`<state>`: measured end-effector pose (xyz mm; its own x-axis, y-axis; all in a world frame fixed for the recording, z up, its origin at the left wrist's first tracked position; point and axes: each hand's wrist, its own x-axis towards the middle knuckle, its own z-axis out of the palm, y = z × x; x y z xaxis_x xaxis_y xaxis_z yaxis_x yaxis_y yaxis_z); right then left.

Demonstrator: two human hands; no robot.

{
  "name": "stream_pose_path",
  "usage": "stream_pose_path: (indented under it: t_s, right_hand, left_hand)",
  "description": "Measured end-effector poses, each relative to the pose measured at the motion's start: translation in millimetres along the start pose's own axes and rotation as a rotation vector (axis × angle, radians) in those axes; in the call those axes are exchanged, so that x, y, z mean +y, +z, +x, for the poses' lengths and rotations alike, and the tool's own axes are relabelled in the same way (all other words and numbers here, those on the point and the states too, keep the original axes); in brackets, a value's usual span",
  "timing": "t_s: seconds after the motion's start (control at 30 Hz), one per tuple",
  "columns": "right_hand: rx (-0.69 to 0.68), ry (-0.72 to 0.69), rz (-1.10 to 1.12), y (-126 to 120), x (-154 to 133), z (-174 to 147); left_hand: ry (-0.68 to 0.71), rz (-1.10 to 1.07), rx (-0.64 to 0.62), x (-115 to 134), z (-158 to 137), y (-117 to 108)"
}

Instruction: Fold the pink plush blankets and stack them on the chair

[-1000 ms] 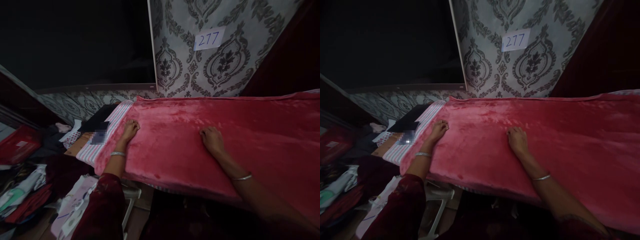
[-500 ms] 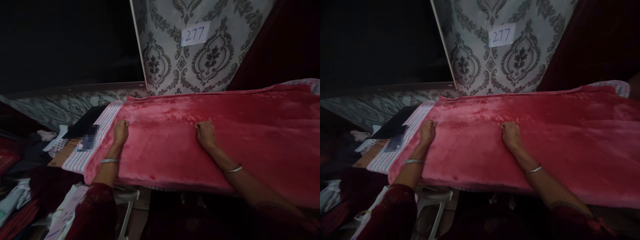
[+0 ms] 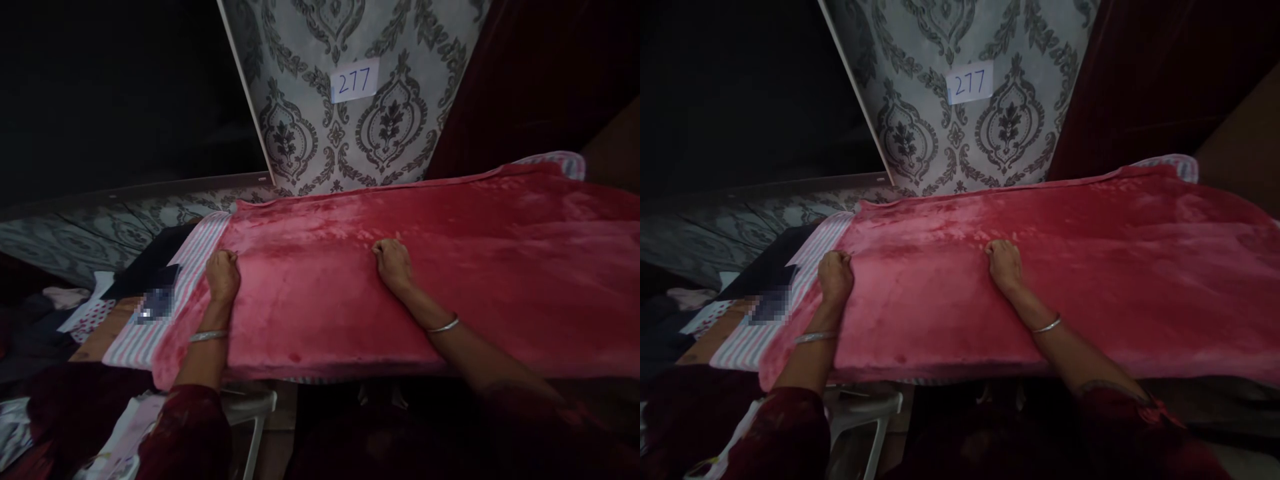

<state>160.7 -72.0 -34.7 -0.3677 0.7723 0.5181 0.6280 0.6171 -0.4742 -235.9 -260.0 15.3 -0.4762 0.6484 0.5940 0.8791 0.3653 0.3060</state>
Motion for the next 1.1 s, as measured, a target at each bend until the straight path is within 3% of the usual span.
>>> stream_pose_path:
  t_s: [0.27,0.57,0.83,1.1]
  right_hand:
    - [-0.097,0.01,-0.028,-4.5,-3.4,0.0]
    - [-0.175,-0.257,-0.043,-1.9,-7.2,-8.2]
    - [-0.212,-0.255,-0.131,4.6,-19.7,-1.8]
    - [0.029,-0.155,-0.109,14.9,-16.8,-2.2]
  left_hand:
    - [-0.04,0.007,0.022,2.6,-0.8,-2.3]
    - [-0.022,-0.073,0.109,-1.2,-0.6,0.6]
    - [0.027,-0.09,0.154,-5.5,-0.9,2.7]
    - [0.048,-0.176,0.082,-1.6,-3.6,1.0]
